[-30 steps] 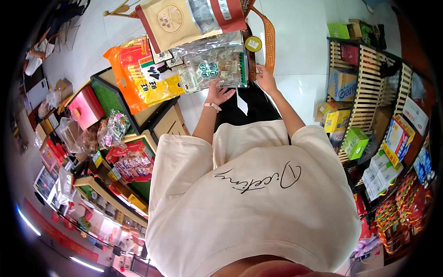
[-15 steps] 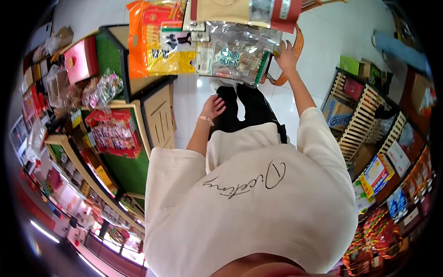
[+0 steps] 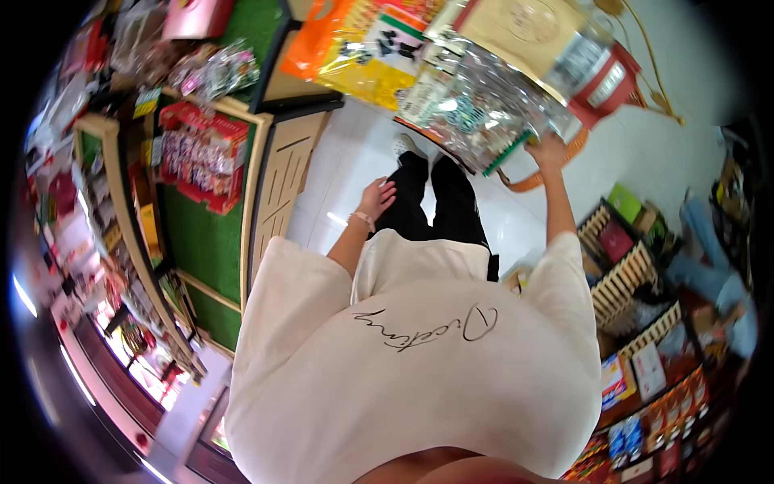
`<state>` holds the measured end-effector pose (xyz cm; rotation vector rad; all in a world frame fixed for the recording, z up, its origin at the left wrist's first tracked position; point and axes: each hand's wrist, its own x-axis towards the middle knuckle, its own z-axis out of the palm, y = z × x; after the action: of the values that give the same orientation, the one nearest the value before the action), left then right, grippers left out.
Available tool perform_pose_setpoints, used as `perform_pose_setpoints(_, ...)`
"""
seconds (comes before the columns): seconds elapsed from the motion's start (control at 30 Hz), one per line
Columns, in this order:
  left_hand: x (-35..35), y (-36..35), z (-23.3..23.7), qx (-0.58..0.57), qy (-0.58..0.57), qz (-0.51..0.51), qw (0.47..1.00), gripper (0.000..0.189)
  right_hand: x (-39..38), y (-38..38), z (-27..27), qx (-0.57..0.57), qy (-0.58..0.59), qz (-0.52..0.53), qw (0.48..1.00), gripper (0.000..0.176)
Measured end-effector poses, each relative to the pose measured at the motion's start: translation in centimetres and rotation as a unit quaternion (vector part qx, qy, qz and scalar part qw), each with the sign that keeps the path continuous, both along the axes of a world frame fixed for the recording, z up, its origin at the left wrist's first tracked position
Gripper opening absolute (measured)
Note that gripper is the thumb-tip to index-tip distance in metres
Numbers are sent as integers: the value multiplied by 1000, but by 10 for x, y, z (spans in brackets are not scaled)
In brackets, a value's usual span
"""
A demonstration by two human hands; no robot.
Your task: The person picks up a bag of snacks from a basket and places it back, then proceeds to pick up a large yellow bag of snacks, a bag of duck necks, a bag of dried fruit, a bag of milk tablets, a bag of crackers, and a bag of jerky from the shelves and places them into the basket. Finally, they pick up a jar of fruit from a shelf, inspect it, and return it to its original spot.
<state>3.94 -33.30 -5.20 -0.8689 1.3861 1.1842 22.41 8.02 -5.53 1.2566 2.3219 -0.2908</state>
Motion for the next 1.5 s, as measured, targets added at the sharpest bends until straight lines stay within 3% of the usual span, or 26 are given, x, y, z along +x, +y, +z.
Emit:
perform_pose_setpoints(0.03,3,8,9,12,3,-10,1000,37,15,-2,-12,68,76,66,993,56)
perform_pose_setpoints(0.1,8,13,9,30,6,-24,999,38,16,-9,13,61,95,51,992,66)
perform_pose_setpoints(0.23,12,28,18,44,20,-45,998,42,14,-24,66,40,140,-90,985,69)
perform_pose_setpoints(0.4,4,54,29,57,55,-88,993,35,14,-50,140,91,177,-169,965,68)
perform_pose_setpoints(0.53,1,88,76,128,165,-235,949,36,11,-83,231,99,217,-101,966,65)
perform_pose_setpoints(0.63,18,118,113,254,329,-369,831,45,10,-103,289,70,274,-16,959,61)
perform_pose_setpoints(0.7,31,133,169,280,385,-435,764,77,5,-121,319,24,302,36,952,61)
perform_pose_setpoints(0.77,42,140,202,333,552,-414,642,84,-7,-141,339,-14,345,90,934,60)
perform_pose_setpoints(0.87,49,128,235,338,659,-386,549,94,-15,-185,361,-67,397,148,903,61)
perform_pose_setpoints(0.9,56,115,243,400,592,-282,641,94,-19,-199,368,-87,401,165,897,62)
perform_pose_setpoints(0.97,56,79,236,340,605,-260,671,90,-40,-219,378,-117,427,208,872,63)
perform_pose_setpoints(1.07,56,30,272,278,580,-181,744,87,-61,-248,403,-166,454,297,823,68)
perform_pose_setpoints(1.17,45,-20,306,259,636,-108,719,83,-95,-271,420,-319,467,334,754,76)
perform_pose_setpoints(1.2,44,-35,316,255,632,-79,728,82,-104,-282,427,-375,464,333,730,89)
perform_pose_setpoints(1.3,43,-101,331,206,635,-40,744,86,-134,-336,420,-463,492,367,639,95)
perform_pose_setpoints(1.4,55,-171,343,234,632,72,735,92,-148,-400,397,-606,378,386,584,105)
perform_pose_setpoints(1.43,58,-196,351,248,654,103,707,95,-148,-427,392,-661,344,367,557,107)
perform_pose_setpoints(1.5,73,-240,363,227,650,139,712,95,-142,-480,401,-695,215,327,604,110)
